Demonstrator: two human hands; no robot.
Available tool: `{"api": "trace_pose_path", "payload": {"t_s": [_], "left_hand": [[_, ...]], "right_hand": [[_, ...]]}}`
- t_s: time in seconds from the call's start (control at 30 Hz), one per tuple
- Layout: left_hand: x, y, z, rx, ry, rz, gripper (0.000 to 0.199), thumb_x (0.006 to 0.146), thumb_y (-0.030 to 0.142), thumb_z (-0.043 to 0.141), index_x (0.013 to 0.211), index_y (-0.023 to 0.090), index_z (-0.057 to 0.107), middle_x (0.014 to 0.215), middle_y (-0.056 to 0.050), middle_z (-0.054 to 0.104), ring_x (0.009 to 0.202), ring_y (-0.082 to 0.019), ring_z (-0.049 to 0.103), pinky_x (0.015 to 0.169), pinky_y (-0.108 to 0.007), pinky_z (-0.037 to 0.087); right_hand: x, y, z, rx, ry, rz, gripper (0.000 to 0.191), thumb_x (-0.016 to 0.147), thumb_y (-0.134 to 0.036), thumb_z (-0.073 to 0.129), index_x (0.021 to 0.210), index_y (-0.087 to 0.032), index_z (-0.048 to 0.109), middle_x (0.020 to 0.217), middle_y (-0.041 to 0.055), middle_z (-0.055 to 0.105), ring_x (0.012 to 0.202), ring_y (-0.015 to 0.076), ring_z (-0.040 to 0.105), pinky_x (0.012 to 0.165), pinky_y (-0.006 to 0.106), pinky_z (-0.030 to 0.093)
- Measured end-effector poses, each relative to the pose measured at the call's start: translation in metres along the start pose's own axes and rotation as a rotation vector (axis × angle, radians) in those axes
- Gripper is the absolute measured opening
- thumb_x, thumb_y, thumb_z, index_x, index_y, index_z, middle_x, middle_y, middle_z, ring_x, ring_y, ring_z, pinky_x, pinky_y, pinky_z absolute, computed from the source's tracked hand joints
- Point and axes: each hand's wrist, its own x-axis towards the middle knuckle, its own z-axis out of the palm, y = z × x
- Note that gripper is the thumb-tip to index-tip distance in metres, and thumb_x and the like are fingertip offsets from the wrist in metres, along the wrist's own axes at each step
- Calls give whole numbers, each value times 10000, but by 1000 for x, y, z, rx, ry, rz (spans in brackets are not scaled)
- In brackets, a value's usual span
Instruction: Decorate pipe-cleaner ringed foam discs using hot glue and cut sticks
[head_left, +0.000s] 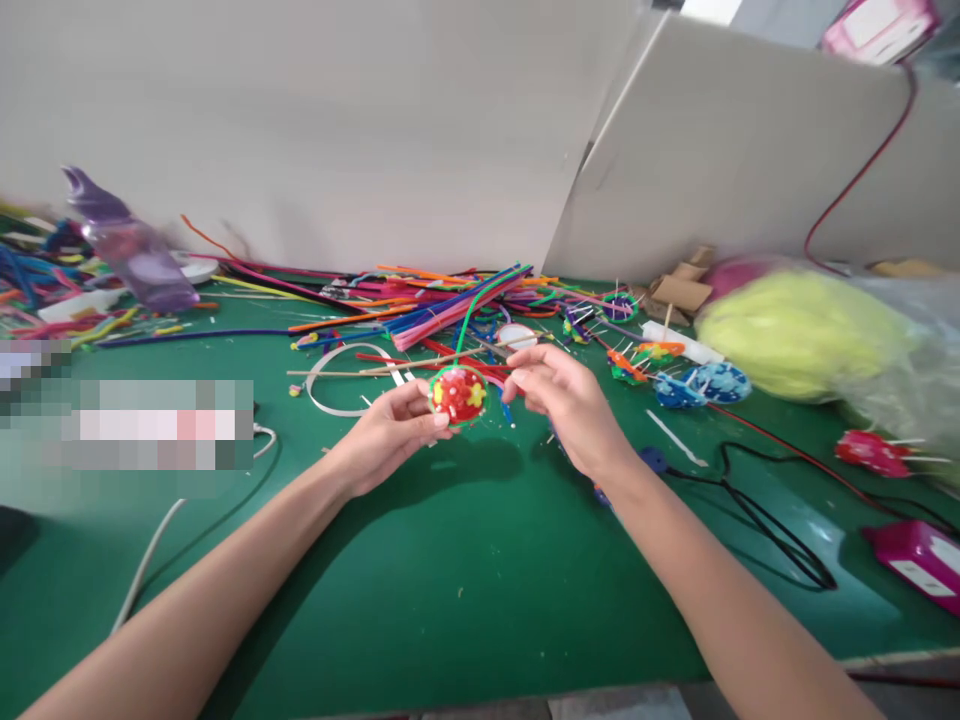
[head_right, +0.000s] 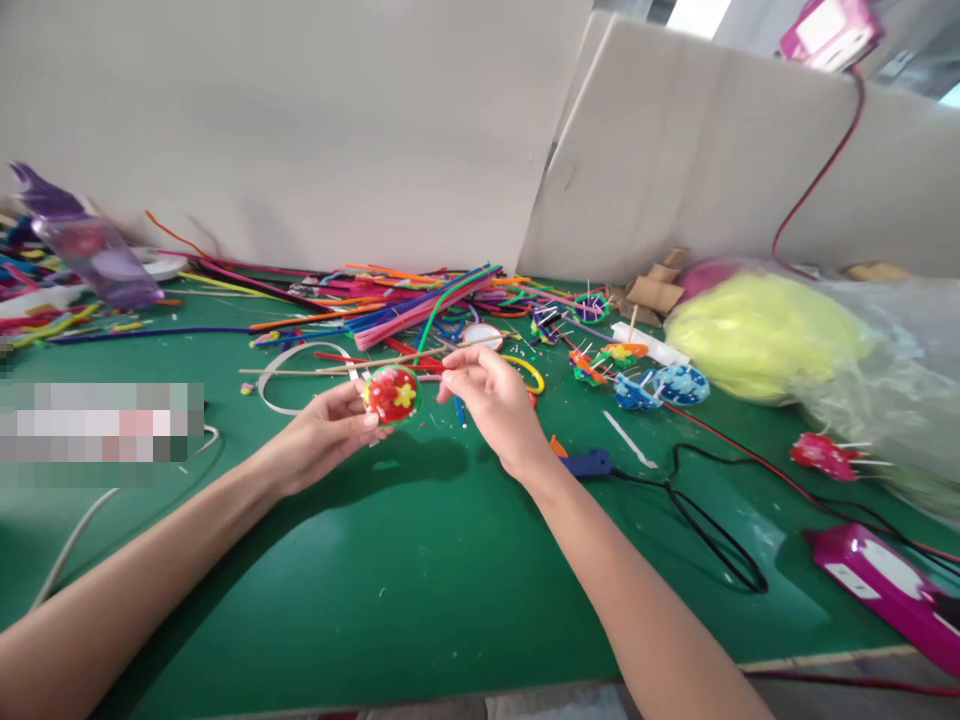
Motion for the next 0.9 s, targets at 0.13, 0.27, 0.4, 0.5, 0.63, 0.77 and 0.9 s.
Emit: {"api": "trace_pose_path", "payload": {"t_s": [0.13, 0.27, 0.4, 0.5, 0.63, 0.77, 0.9], "left_hand": [[-6, 4, 3, 57, -32, -18, 273, 627, 186, 836, 840, 134, 673, 823, -25, 710, 733, -117, 641, 715, -231, 503], [-11, 7, 8, 122, -46, -80, 254, 573, 178, 861, 708, 131, 651, 702, -4, 706, 646, -103, 618, 640, -212, 477], [-13, 8, 9, 166, -4, -59, 243, 558, 196, 868, 707, 136, 686, 698, 1, 709, 647, -103, 619, 658, -214, 471], [-13, 9, 8, 196, 19, -26, 226, 583, 216, 860, 722, 134, 701, 682, 5, 689, 637, -96, 607, 656, -206, 463], [-13, 11, 9, 153, 42, 7, 272, 622, 298, 843, 803, 134, 727, 800, -28, 698, 737, -132, 635, 723, -242, 499], [-14, 11, 11, 114, 53, -2, 268, 622, 300, 846, 789, 127, 728, 804, -47, 705, 748, -148, 647, 728, -262, 522], [-14, 10, 8, 131, 60, -11, 252, 626, 301, 844, 750, 115, 727, 767, -42, 700, 710, -130, 642, 717, -243, 525]], "right_hand": [[2, 0, -7, -125, -147, 94, 273, 863, -428, 535, 840, -166, 609, 694, -1, 613, 555, 91, 399, 531, 250, 263], [1, 3, -6, -70, -311, 129, 280, 847, -426, 572, 755, -164, 609, 704, -18, 542, 622, 93, 420, 585, 248, 290], [1, 4, -8, 13, -397, 186, 243, 796, -401, 642, 784, -159, 619, 703, -28, 512, 625, 90, 407, 591, 250, 282], [2, 5, -11, 105, -430, 218, 285, 763, -430, 681, 773, -159, 595, 675, -42, 482, 585, 78, 367, 572, 250, 258], [2, 6, -11, 162, -430, 220, 331, 747, -471, 702, 792, -169, 573, 672, -46, 490, 593, 81, 385, 576, 249, 264], [1, 8, -8, 128, -434, 196, 308, 784, -464, 673, 810, -172, 575, 684, -37, 517, 611, 85, 399, 580, 249, 265], [1, 8, -5, 137, -440, 217, 331, 783, -484, 663, 795, -165, 575, 671, -25, 540, 592, 82, 383, 565, 255, 244]]}}
